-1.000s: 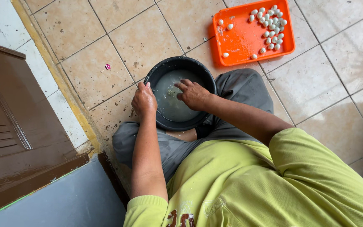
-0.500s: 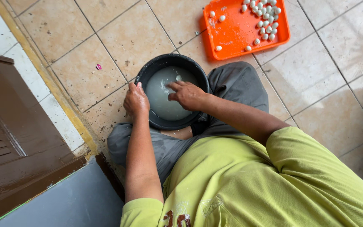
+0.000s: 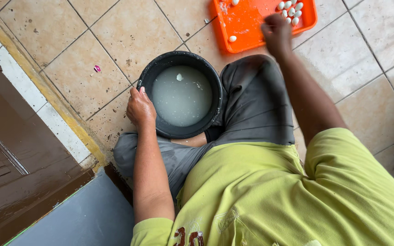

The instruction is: The person sits on the floor and peels small white eggs by hand. They dip each egg into a black basin of water, remove the shell, and place the peeled egg into an orange tray. The process is repeated for multiple eggs.

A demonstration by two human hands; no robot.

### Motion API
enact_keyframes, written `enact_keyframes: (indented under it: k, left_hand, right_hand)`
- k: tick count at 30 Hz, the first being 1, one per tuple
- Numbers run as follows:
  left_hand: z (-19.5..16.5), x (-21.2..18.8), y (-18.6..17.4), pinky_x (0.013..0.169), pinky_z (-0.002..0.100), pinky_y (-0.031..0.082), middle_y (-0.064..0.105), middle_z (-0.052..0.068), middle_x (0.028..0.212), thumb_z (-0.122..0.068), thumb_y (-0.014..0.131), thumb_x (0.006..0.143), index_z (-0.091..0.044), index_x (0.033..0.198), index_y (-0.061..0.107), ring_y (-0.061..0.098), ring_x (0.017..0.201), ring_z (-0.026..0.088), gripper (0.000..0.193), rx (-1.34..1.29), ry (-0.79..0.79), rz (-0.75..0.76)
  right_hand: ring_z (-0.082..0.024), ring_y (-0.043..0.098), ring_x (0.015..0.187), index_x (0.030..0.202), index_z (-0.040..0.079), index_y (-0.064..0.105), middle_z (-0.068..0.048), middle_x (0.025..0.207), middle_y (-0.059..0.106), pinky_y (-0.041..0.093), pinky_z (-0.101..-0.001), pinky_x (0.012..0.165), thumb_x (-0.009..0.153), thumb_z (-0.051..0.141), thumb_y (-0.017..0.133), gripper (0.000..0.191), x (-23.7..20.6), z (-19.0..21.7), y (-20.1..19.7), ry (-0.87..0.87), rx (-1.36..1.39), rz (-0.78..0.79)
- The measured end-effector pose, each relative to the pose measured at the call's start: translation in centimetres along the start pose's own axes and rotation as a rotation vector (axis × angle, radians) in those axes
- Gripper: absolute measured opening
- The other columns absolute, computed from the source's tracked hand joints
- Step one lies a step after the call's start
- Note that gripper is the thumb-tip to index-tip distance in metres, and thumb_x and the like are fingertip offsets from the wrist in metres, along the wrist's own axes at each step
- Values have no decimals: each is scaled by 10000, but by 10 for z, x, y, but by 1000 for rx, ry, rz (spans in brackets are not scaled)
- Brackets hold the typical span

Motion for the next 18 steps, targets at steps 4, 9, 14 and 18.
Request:
enact_keyframes:
  k: [4,9,14,18]
  left_hand:
    - [-11,16,10,672,543,532,721,196,877,-356,542,1070,-55,1021,576,698,788,424,307,13,-1,-2]
    - [-30,33,31,678,559,521,718,196,868,-362,558,1071,-63,1017,577,689,790,433,305,36,18,-20]
    - [-42,46,41,661,567,517,712,200,851,-384,562,1047,-73,1044,590,685,773,440,312,33,20,-49]
    - [-47,56,34,693,564,527,715,186,858,-384,562,1063,-88,1047,586,686,791,442,297,1,21,-65]
  right_hand:
    - [-183,643,849,1247,83,571,-78,1024,616,619,-302,662,966,138,661,300,-21,-156,-73,906,561,-408]
    - [-233,661,799,1154,15,523,-115,968,583,663,-358,684,1017,261,657,312,-8,-194,-45,1095,738,-391]
    - [-207,558,611,1071,48,572,-76,807,547,601,-368,581,1018,202,603,166,43,-191,-14,986,909,-217]
    - [-232,715,686,1181,6,642,-134,933,722,634,-324,584,985,86,525,242,43,-191,-30,1027,843,-326]
Point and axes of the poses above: each hand's wrist, its own x-axis towards the middle knuckle, its own y-axis out of the palm, z = x × y, the point moved 10 cm from there along x, towards the middle knuckle
